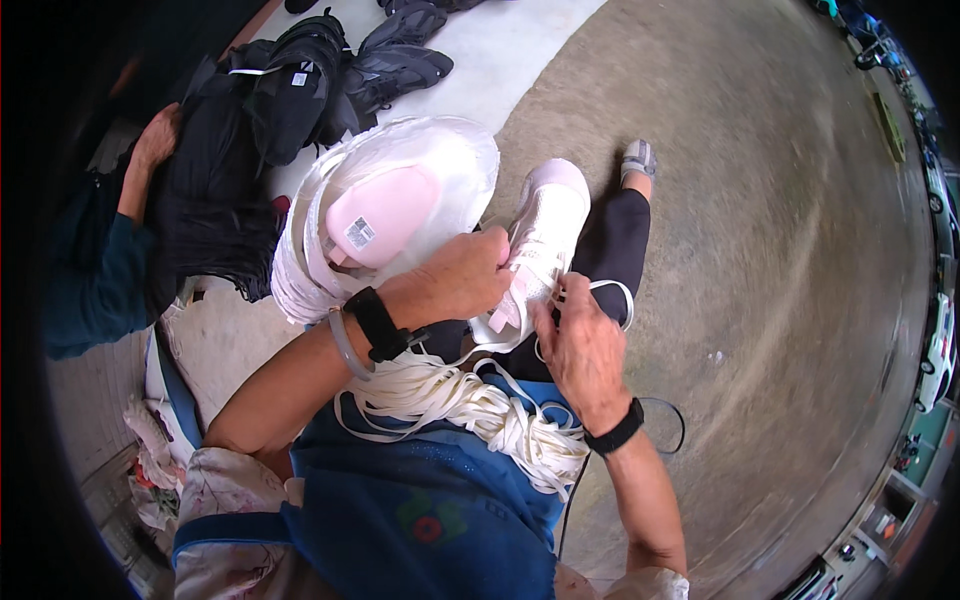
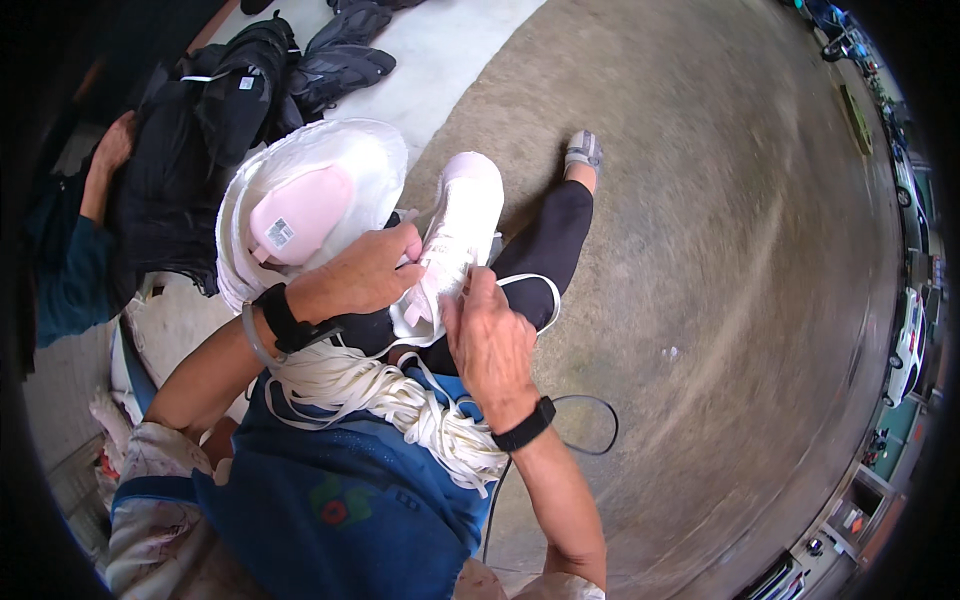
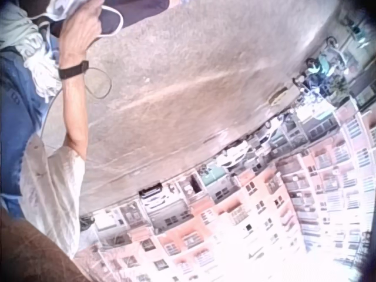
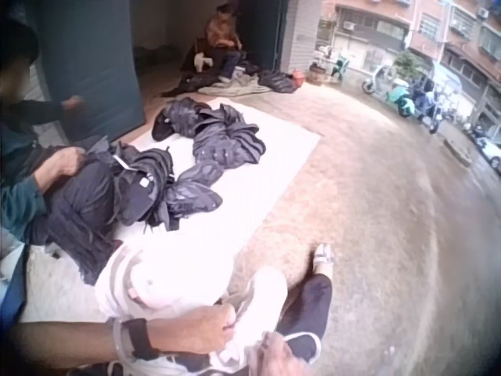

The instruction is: Lacing a white sneaker while sitting in an outdoor workshop area.

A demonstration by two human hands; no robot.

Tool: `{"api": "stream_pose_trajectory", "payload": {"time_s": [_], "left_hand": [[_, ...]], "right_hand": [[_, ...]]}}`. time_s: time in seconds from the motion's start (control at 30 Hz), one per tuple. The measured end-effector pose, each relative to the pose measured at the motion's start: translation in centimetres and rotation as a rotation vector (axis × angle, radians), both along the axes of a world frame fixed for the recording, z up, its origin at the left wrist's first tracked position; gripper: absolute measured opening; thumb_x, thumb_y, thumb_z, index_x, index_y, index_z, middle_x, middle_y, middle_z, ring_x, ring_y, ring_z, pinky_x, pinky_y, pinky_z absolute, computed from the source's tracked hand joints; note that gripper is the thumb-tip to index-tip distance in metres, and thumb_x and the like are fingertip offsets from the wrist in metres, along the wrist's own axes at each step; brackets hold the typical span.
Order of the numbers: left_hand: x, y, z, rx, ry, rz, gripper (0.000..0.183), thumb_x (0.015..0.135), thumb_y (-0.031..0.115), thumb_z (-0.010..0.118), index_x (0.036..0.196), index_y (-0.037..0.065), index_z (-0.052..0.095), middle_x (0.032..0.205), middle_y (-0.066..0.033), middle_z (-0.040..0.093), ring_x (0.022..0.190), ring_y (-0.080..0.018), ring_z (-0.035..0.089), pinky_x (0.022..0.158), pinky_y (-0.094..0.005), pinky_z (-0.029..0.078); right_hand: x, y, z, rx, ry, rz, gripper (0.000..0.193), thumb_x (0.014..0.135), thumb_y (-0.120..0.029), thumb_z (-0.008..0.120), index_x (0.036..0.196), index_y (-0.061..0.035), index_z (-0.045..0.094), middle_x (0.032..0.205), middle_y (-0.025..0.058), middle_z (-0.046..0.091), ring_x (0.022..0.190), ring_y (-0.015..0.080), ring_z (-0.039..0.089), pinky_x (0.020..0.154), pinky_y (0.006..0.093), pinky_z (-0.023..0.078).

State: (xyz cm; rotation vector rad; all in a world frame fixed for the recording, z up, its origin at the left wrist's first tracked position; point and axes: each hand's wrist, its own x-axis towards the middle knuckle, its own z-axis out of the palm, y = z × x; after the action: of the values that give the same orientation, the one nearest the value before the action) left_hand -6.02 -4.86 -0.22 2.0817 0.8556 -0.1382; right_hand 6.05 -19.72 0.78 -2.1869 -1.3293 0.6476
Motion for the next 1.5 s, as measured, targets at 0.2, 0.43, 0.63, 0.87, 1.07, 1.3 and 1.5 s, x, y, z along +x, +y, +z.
{"api": "stream_pose_trajectory", "payload": {"time_s": [0.2,0.43,0.63,0.87,1.07,1.3,1.5], "left_hand": [[-0.1,0.6,-3.2,0.242,-0.097,-0.112,0.017,0.085,0.014,0.059,0.087,-0.001,0.05,0.074,-0.0218,0.058,0.073,-0.0417,0.058,0.065,-0.0465,0.045],[-0.8,-0.1,0.9,0.206,-0.174,-0.082,0.021,0.087,0.019,0.059,0.083,-0.001,0.054,0.07,-0.0162,0.06,0.066,-0.0358,0.06,0.06,-0.0406,0.046],[-3.0,-2.6,2.3,-0.425,0.122,0.007,0.035,0.093,0.03,0.057,0.101,-0.004,0.061,0.066,-0.0096,0.065,0.062,-0.0152,0.063,0.061,-0.03,0.048],[-2.2,-5.8,0.5,-1.081,0.089,0.585,0.031,0.093,0.035,0.058,0.095,0.004,0.059,0.065,-0.0017,0.057,0.04,-0.0045,0.037,0.033,-0.0206,0.025],[-1.7,-9.7,-1.8,-1.033,-0.085,0.854,0.023,0.093,0.028,0.06,0.083,0.007,0.059,0.06,0.0013,0.051,0.041,-0.0054,0.037,0.034,-0.0217,0.026],[-1.9,-8.8,-0.7,-1.021,-0.112,0.778,0.014,0.094,0.021,0.058,0.089,0.008,0.059,0.065,0.0028,0.046,0.045,-0.0037,0.036,0.037,-0.0204,0.029],[-4.9,-5.6,0.7,-1.198,-0.044,0.353,0.021,0.096,0.016,0.052,0.113,0.007,0.059,0.076,0.0017,0.05,0.054,-0.0014,0.04,0.042,-0.0182,0.031]], "right_hand": [[1.3,0.6,-1.8,-0.031,-0.198,0.061,0.012,0.083,-0.01,0.059,0.08,-0.0008,0.051,0.07,0.02,0.064,0.061,0.0371,0.064,0.054,0.045,0.052],[1.7,0.5,-2.0,0.067,-0.088,0.034,0.016,0.085,-0.012,0.057,0.077,0.0004,0.054,0.067,0.0212,0.062,0.06,0.0394,0.063,0.053,0.0469,0.05],[2.1,0.4,-1.4,-0.01,-0.012,0.01,0.019,0.085,-0.014,0.058,0.073,0.0008,0.056,0.066,0.0219,0.062,0.06,0.0401,0.063,0.055,0.0476,0.05],[1.7,0.4,-1.5,0.046,0.004,0.03,0.018,0.083,-0.013,0.058,0.073,0.0017,0.056,0.065,0.0232,0.061,0.06,0.0413,0.062,0.056,0.0471,0.05],[1.4,0.0,-1.6,0.107,0.024,0.02,0.018,0.084,-0.011,0.059,0.072,0.0011,0.054,0.061,0.0251,0.055,0.06,0.0428,0.06,0.054,0.0457,0.047],[3.5,-0.2,-1.0,0.082,0.036,0.114,0.018,0.087,-0.014,0.06,0.075,-0.0013,0.054,0.071,0.0185,0.061,0.062,0.0391,0.061,0.055,0.0449,0.05],[6.7,-1.6,-0.6,0.017,-0.278,0.16,0.009,0.088,-0.013,0.06,0.086,-0.0048,0.058,0.077,0.0132,0.061,0.067,0.0332,0.063,0.057,0.0386,0.052]]}}
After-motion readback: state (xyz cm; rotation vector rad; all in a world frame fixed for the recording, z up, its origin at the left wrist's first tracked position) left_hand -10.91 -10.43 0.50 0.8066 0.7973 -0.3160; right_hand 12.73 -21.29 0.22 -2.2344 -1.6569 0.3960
